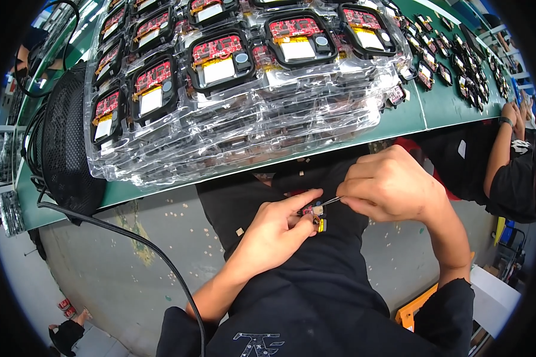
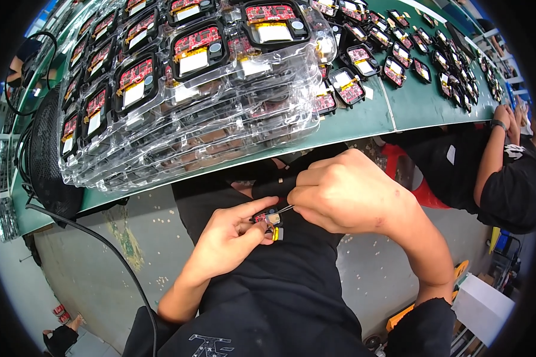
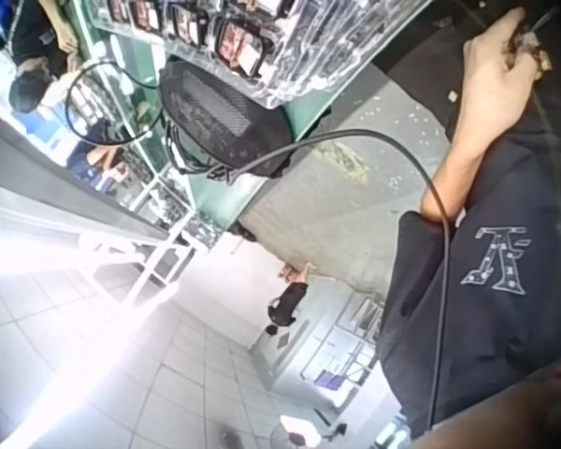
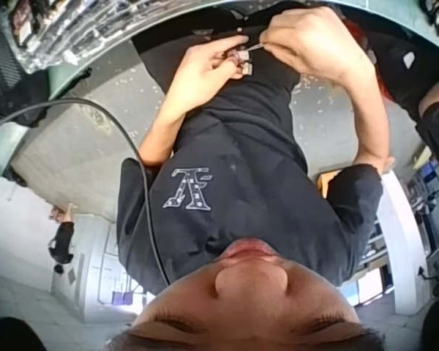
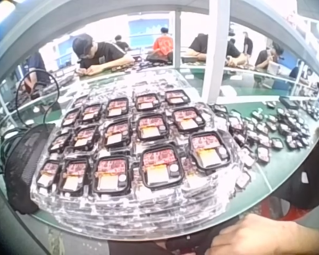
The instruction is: Assemble small electronic components by connecting wires and fitting parts into plastic housings.
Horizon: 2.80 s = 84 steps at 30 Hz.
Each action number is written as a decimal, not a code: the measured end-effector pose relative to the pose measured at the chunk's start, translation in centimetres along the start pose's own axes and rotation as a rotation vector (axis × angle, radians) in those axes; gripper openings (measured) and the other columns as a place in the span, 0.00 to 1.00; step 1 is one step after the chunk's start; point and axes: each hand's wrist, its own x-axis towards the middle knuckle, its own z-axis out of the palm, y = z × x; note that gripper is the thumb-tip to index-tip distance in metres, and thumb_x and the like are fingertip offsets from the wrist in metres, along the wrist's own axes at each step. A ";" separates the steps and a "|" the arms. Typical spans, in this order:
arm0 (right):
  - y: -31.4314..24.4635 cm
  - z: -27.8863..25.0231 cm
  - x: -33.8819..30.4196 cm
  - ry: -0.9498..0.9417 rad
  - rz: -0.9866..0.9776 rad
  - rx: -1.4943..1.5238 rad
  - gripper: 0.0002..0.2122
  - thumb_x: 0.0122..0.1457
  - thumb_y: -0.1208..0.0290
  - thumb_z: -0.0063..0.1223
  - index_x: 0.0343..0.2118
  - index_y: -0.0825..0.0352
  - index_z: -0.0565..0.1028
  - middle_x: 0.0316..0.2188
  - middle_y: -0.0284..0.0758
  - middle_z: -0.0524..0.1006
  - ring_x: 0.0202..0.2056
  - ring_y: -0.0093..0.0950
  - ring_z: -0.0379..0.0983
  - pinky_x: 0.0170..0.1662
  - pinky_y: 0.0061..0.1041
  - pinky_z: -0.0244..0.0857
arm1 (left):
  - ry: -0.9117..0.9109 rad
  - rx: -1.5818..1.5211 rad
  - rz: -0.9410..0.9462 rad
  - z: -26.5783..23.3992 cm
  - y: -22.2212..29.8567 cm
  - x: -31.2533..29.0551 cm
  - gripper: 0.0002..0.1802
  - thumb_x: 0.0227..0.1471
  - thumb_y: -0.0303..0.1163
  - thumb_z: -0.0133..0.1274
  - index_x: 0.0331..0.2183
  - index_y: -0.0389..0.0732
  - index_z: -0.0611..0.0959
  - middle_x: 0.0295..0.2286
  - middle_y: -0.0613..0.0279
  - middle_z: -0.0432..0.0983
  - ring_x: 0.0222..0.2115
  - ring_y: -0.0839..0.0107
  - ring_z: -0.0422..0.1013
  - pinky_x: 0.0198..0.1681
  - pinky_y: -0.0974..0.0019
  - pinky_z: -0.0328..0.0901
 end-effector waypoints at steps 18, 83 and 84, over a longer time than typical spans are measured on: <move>0.5 -0.1 0.5 -0.119 0.039 0.099 0.05 0.47 0.68 0.64 0.25 0.62 0.80 0.23 0.31 0.77 0.30 0.35 0.78 0.30 0.37 0.71 | -0.098 0.135 -0.075 0.0 0.6 0.1 0.25 0.61 0.18 0.48 0.60 0.31 0.75 0.36 0.54 0.84 0.34 0.75 0.81 0.41 0.72 0.74; -2.1 2.6 -1.4 0.282 -0.017 -0.324 0.07 0.45 0.72 0.65 0.26 0.60 0.77 0.19 0.24 0.66 0.23 0.22 0.70 0.24 0.24 0.64 | 0.050 -0.041 -0.050 0.1 0.0 0.2 0.24 0.63 0.18 0.47 0.60 0.31 0.75 0.43 0.56 0.80 0.39 0.74 0.79 0.47 0.68 0.78; -2.2 2.6 -1.4 0.282 -0.017 -0.324 0.07 0.45 0.72 0.65 0.26 0.60 0.77 0.19 0.24 0.66 0.23 0.22 0.70 0.24 0.24 0.64 | 0.050 -0.041 -0.050 0.1 0.0 0.2 0.24 0.63 0.18 0.47 0.60 0.31 0.75 0.43 0.56 0.80 0.39 0.74 0.79 0.47 0.68 0.78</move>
